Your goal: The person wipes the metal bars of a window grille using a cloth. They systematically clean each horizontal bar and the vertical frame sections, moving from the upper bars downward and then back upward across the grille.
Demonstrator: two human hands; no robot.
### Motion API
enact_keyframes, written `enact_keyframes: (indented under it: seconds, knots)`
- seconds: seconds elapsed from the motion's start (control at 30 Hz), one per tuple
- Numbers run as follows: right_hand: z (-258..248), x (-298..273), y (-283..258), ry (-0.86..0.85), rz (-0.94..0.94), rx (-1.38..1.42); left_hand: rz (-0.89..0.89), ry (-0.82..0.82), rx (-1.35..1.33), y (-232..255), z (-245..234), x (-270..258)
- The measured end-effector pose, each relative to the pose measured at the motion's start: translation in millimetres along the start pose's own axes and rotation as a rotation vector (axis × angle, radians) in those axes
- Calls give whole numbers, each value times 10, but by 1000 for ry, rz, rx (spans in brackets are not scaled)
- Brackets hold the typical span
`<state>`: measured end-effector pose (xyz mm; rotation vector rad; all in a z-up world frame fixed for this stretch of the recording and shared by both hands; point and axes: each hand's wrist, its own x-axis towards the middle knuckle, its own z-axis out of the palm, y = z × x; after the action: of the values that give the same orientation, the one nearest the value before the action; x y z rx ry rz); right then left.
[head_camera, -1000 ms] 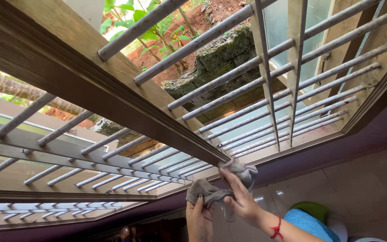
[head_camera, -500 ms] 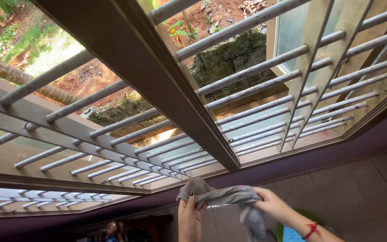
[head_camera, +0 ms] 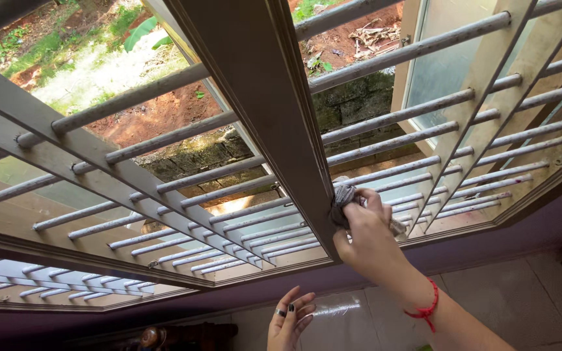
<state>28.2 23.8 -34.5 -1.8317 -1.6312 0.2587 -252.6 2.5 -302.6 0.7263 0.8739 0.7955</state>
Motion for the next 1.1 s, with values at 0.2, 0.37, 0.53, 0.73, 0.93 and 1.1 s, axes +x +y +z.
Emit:
enact_keyframes:
  seconds: [0.2, 0.37, 0.53, 0.73, 0.93, 1.1]
  knots:
    - [-130, 200, 328, 55, -294, -137, -71, 101, 67, -386, -590, -80]
    - [-155, 760, 637, -390, -394, -88, -101, 118, 121, -425, -357, -74]
    - [-60, 552, 805, -316, -359, -105, 18, -18, 131, -265, 123, -42]
    - [-221, -81, 909, 133, -503, 27, 19, -50, 168, -82, 728, -79]
    - [-173, -381, 1323, 131, -524, -49, 234, -122, 278, 235, 1389, -62]
    - [86, -546, 1540, 355, 130, 567, 363, -38, 307, 606, 1802, -155]
